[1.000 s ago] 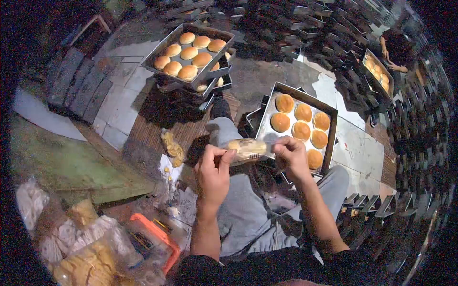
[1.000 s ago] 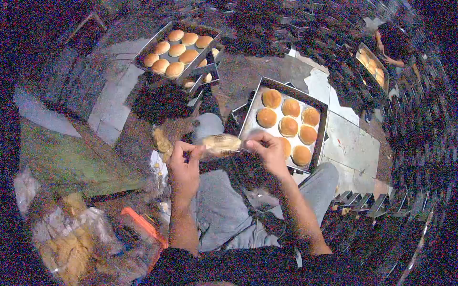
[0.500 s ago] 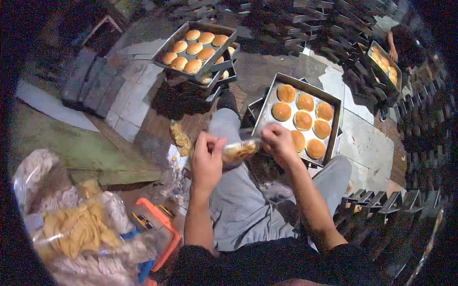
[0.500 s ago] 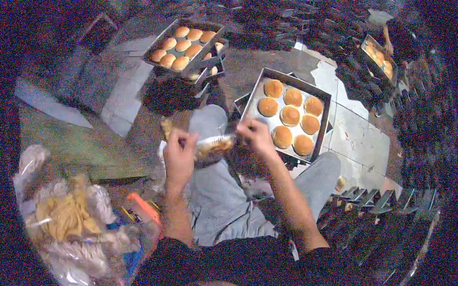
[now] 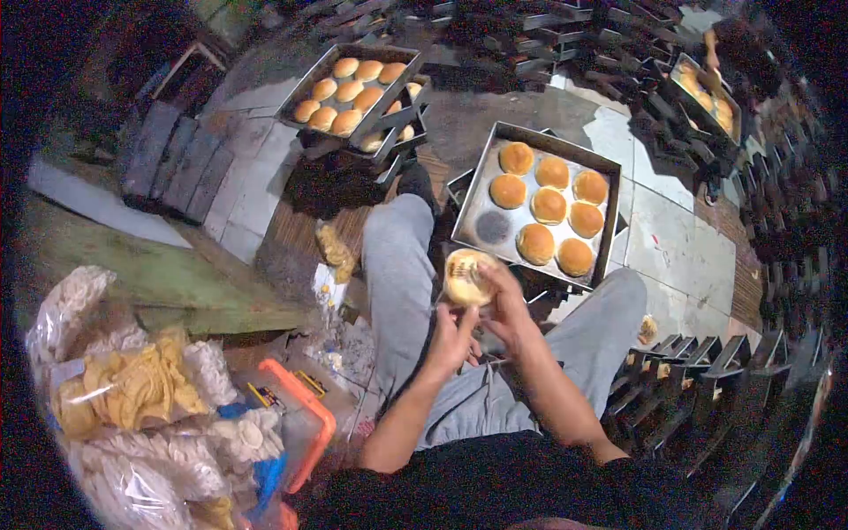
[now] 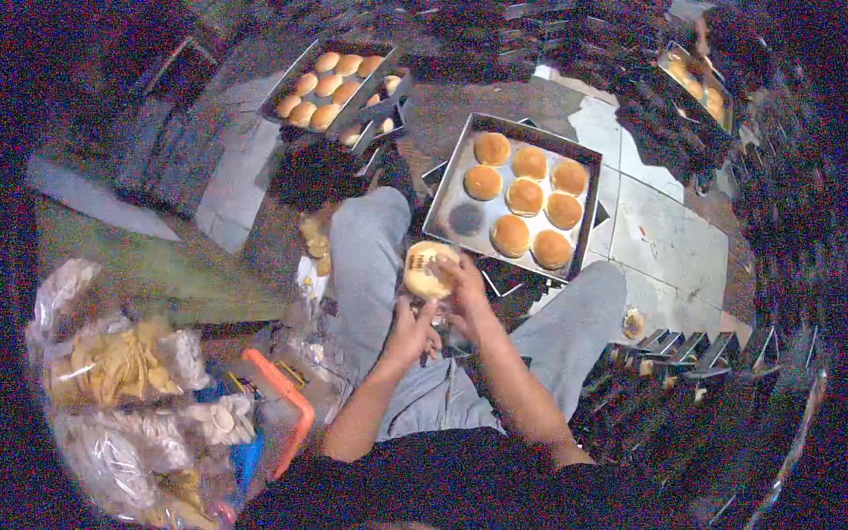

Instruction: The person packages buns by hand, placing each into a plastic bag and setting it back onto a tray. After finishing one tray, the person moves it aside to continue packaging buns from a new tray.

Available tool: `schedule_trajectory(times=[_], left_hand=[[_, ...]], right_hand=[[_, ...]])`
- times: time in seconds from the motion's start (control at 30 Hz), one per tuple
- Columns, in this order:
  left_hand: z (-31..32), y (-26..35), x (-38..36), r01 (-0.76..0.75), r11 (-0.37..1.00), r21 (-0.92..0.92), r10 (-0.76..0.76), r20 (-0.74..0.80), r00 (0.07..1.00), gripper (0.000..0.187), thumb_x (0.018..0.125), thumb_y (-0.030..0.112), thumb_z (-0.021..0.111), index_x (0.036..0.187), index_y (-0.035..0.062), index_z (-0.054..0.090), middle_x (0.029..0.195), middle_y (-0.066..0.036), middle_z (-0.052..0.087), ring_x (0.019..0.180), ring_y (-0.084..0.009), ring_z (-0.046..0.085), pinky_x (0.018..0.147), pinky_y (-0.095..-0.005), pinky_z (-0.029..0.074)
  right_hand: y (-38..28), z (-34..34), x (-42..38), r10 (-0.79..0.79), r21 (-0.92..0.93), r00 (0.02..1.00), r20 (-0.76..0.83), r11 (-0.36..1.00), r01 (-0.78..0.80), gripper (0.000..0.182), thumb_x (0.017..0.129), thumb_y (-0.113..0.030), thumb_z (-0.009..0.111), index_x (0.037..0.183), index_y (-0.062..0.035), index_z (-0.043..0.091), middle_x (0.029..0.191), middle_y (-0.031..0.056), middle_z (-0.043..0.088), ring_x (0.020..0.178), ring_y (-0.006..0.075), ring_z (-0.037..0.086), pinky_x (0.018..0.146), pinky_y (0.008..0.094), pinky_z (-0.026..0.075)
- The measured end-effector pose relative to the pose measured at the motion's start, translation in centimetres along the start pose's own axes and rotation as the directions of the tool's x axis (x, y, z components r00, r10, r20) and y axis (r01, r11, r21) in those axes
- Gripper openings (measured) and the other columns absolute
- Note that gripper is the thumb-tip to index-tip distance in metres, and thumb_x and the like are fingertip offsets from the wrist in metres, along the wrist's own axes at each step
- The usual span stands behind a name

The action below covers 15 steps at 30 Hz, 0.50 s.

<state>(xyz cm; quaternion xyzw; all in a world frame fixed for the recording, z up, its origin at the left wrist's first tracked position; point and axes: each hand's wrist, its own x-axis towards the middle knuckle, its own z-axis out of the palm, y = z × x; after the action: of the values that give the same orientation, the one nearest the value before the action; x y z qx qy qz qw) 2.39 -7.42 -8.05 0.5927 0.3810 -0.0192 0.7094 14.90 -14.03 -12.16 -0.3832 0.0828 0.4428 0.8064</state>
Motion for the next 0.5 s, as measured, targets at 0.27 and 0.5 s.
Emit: schedule_trajectory(times=[0.27, 0.5], left_hand=[[1.8, 2.5, 1.2, -0.417, 0.82, 0.392, 0.368, 0.197, 0.909, 0.029, 0.102, 0.03, 0.062, 0.111, 0.0034, 0.057, 0.078, -0.007, 0.062, 0.062, -0.012, 0.058, 0.056, -0.0312, 0.049], [-1.5, -3.6, 7.0, -0.5, 0.763, 0.41, 0.484, 0.15, 0.862, 0.018, 0.098, 0.016, 0.06, 0.106, -0.0001, 0.06, 0.086, -0.017, 0.068, 0.078, -0.031, 0.068, 0.071, -0.0411, 0.053]], right_hand=[[-7.9, 4.7, 1.8, -0.863, -0.949, 0.475, 0.172, -0.017, 0.313, 0.056, 0.089, -0.015, 0.074, 0.137, 0.0002, 0.05, 0.132, 0.0261, 0.057, 0.126, 0.037, 0.055, 0.107, 0.0415, 0.041], [-3.2, -1.0, -4.7, -0.345, -0.981, 0.927, 0.149, -0.169, 0.095, 0.023, 0.087, -0.013, 0.07, 0.105, 0.0, 0.063, 0.108, 0.0217, 0.063, 0.088, 0.0381, 0.066, 0.075, 0.0485, 0.055]])
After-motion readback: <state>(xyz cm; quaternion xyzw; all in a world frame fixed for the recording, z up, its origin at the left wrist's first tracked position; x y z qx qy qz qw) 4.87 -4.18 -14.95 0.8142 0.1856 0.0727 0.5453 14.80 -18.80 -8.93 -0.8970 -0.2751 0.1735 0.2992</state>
